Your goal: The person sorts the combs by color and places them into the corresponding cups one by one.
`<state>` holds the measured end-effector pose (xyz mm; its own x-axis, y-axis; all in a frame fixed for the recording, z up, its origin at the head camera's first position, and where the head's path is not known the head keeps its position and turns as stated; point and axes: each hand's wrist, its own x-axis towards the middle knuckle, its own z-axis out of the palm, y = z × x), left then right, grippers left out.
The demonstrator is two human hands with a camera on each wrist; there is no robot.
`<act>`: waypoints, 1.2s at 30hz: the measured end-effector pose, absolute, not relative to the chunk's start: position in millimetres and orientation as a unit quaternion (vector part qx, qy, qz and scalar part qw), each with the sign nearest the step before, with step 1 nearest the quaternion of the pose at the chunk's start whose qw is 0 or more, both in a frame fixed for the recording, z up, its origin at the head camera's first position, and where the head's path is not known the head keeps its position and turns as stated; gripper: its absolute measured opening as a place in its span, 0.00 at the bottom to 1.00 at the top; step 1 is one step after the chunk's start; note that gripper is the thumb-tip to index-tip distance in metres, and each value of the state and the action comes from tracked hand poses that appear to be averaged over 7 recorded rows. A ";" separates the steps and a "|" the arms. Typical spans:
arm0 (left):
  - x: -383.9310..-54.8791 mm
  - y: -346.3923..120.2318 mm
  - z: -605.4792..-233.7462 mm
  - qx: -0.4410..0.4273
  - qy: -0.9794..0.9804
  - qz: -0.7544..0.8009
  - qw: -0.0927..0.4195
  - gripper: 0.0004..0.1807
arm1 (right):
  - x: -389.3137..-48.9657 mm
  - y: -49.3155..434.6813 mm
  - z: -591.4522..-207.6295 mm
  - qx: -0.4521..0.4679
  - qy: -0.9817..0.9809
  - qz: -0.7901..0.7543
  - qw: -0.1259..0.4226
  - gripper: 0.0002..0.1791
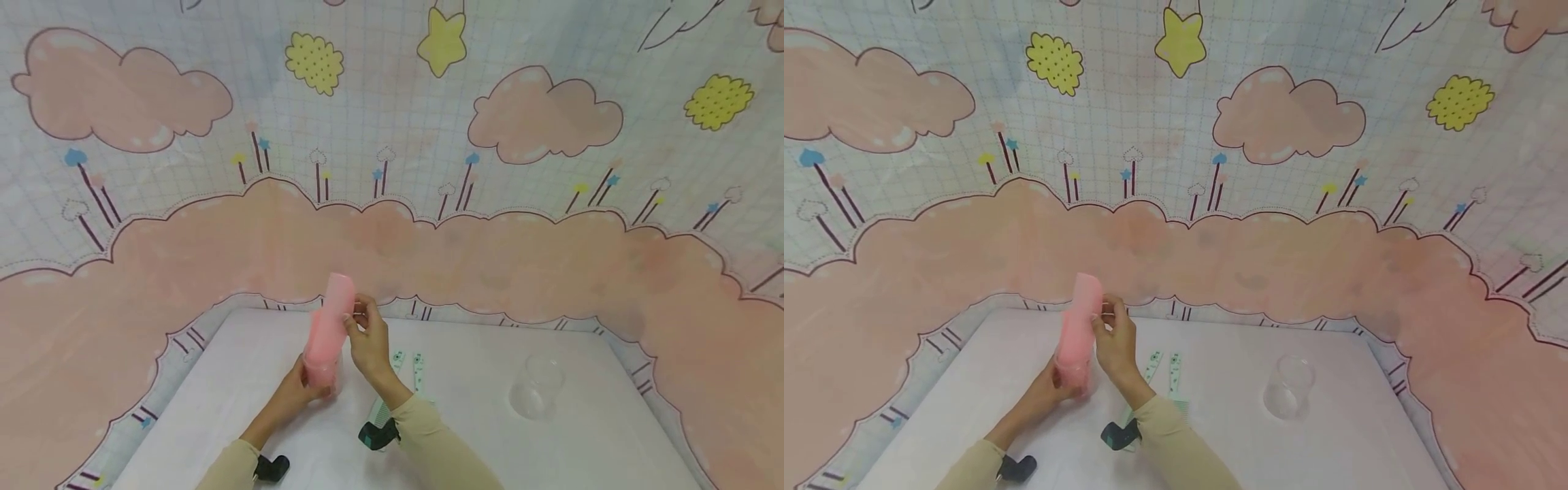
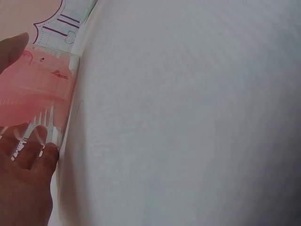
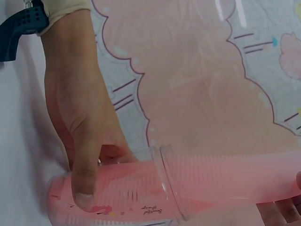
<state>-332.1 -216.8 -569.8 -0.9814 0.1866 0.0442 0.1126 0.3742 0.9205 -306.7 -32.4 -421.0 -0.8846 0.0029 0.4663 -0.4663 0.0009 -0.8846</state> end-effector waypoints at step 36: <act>-331.8 -217.7 -566.9 0.100 0.830 0.547 0.027 0.57 | -306.8 -43.4 -431.9 0.158 -0.711 0.655 0.201 0.15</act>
